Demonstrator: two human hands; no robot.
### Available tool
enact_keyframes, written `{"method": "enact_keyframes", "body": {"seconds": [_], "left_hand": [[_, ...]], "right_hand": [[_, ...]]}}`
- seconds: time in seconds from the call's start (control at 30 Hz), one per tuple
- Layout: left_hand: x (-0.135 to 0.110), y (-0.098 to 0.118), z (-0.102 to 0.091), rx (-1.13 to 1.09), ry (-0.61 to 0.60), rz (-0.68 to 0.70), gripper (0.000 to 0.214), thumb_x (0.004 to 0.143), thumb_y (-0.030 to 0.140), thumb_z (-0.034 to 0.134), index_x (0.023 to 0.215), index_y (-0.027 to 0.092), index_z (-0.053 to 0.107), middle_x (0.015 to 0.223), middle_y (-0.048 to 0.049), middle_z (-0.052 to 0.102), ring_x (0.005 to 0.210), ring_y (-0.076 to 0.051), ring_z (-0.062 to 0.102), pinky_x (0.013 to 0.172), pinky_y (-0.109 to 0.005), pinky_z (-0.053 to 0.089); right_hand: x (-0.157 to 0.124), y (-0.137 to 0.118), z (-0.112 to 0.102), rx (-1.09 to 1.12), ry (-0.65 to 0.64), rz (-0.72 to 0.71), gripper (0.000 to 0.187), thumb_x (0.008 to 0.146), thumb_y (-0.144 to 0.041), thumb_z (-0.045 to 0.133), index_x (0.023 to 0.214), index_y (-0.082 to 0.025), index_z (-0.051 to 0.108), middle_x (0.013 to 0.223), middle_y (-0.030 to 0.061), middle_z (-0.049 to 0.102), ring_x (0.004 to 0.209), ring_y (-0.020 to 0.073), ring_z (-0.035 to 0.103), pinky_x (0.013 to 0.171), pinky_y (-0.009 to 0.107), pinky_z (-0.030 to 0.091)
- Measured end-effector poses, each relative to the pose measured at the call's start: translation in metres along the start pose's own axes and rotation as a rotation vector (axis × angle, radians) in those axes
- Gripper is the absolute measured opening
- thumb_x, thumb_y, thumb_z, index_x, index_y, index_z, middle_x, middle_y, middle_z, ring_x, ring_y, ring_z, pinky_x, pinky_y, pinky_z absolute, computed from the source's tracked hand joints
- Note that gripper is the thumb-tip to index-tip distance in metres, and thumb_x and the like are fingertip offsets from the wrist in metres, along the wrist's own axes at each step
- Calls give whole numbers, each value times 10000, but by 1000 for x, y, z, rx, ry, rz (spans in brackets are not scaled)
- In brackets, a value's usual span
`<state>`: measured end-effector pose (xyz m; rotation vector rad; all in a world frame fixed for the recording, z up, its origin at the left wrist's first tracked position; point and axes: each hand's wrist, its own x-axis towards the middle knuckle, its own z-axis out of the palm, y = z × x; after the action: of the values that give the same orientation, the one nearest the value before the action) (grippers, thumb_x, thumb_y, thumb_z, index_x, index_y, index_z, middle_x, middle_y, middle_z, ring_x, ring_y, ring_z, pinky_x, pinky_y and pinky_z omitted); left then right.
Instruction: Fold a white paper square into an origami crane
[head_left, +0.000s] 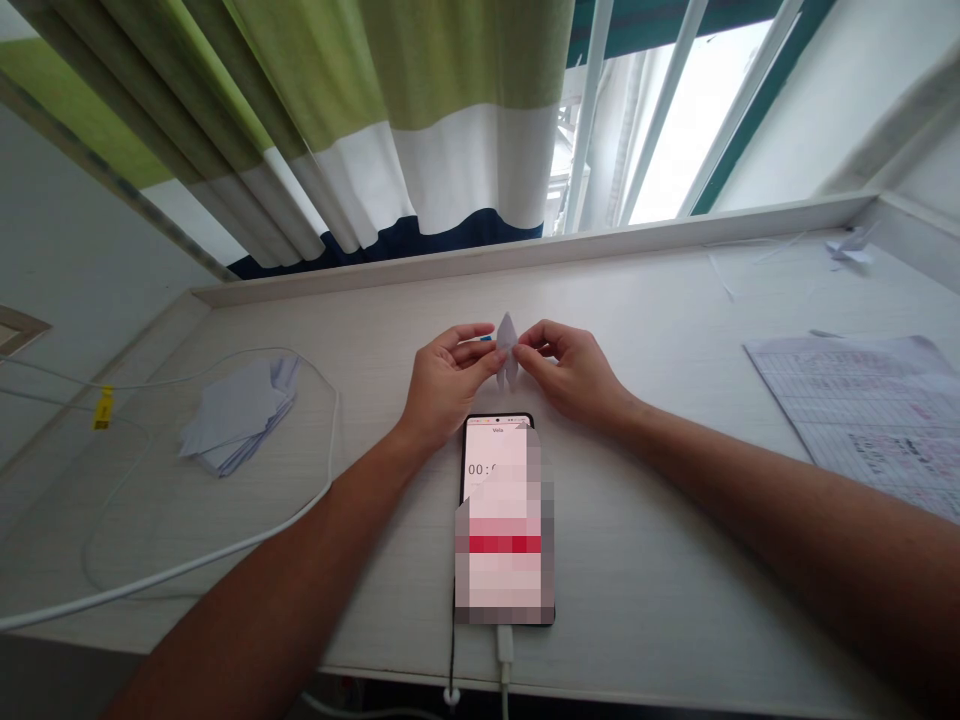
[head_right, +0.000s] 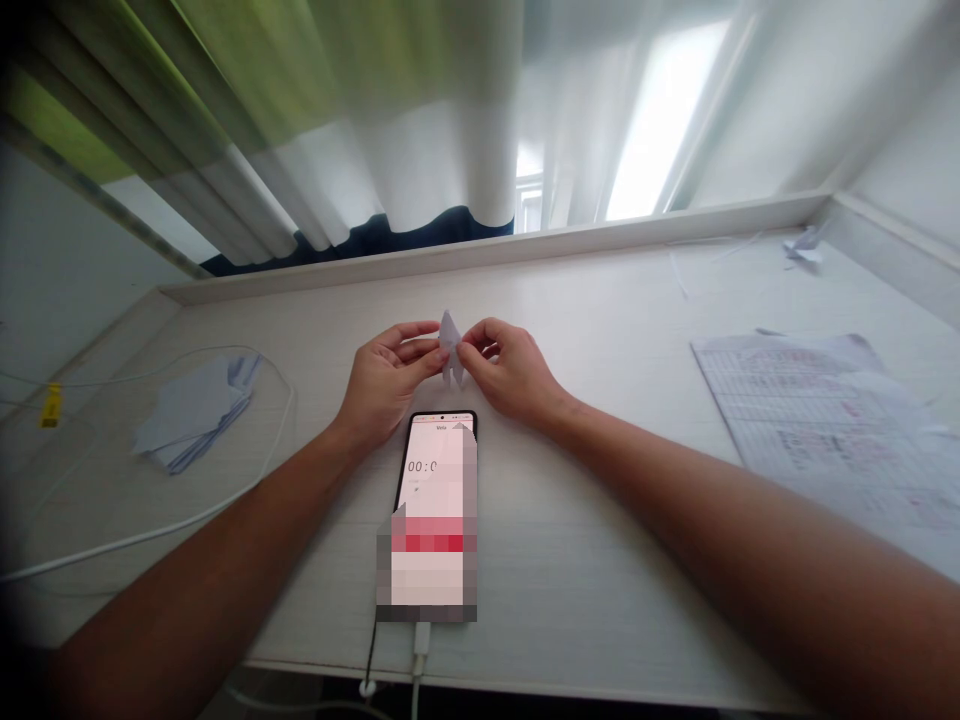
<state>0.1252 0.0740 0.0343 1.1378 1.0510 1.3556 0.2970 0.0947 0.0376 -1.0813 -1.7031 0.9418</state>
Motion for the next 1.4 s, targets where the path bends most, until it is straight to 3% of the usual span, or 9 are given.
{"method": "enact_keyframes", "body": {"seconds": [0.2, 0.43, 0.53, 0.67, 0.9, 1.03, 1.23, 1.4], "left_hand": [[0, 1, 0, 35, -1, 2, 542, 625, 323, 951, 1082, 183, 697, 853, -32, 780, 822, -178, 739, 810, -316, 568], [1, 0, 0, 89, 22, 37, 479, 600, 310, 962, 963, 174, 681, 815, -27, 750, 801, -180, 737, 772, -295, 573], [0, 0, 1, 81, 10, 33, 489, 613, 318, 957, 980, 181, 665, 806, -17, 741, 789, -170, 730, 762, -288, 570], [-2, 0, 2, 66, 15, 8, 492, 616, 323, 954, 975, 182, 649, 796, -12, 735, 771, -163, 722, 759, -291, 571], [0, 2, 2, 52, 60, -23, 513, 559, 288, 973, 952, 178, 662, 795, -15, 741, 783, -173, 728, 791, -320, 595], [0, 8, 1, -3, 69, -60, 462, 569, 244, 956, 936, 171, 686, 860, -33, 756, 797, -176, 729, 816, -349, 607], [0, 7, -1, -106, -7, -64, 340, 707, 264, 884, 975, 156, 705, 943, -63, 764, 861, -172, 730, 901, -374, 588], [1, 4, -1, -105, 8, -56, 403, 639, 248, 933, 963, 158, 711, 932, -49, 764, 902, -172, 723, 906, -353, 578]], "right_hand": [[0, 2, 1, -25, -30, -15, 167, 884, -291, 630, 764, -178, 658, 759, 29, 695, 707, 163, 599, 654, 303, 469], [-2, 5, 2, -59, -22, -73, 172, 887, -352, 694, 836, -194, 651, 798, 30, 708, 711, 171, 637, 662, 322, 525], [-3, 4, 1, -56, 37, -141, 148, 883, -326, 719, 928, -200, 656, 842, 26, 692, 756, 173, 647, 697, 332, 556], [-5, 2, 0, -90, 65, -257, 82, 898, -280, 710, 915, -216, 661, 884, 26, 660, 793, 176, 642, 704, 337, 568], [-5, 3, -1, -161, -13, -415, 65, 913, -193, 661, 889, -242, 697, 948, 45, 653, 910, 216, 638, 812, 389, 547], [-5, 2, -2, -207, -11, -406, 128, 912, -162, 636, 842, -244, 706, 950, 55, 649, 952, 238, 635, 856, 417, 533], [-4, 0, -3, -128, 1, -320, 131, 861, -133, 620, 821, -237, 690, 923, 48, 644, 872, 212, 640, 758, 373, 560], [-5, -1, -3, -128, -7, -323, 154, 829, -108, 607, 799, -228, 699, 912, 47, 665, 852, 201, 641, 751, 364, 551]]}}
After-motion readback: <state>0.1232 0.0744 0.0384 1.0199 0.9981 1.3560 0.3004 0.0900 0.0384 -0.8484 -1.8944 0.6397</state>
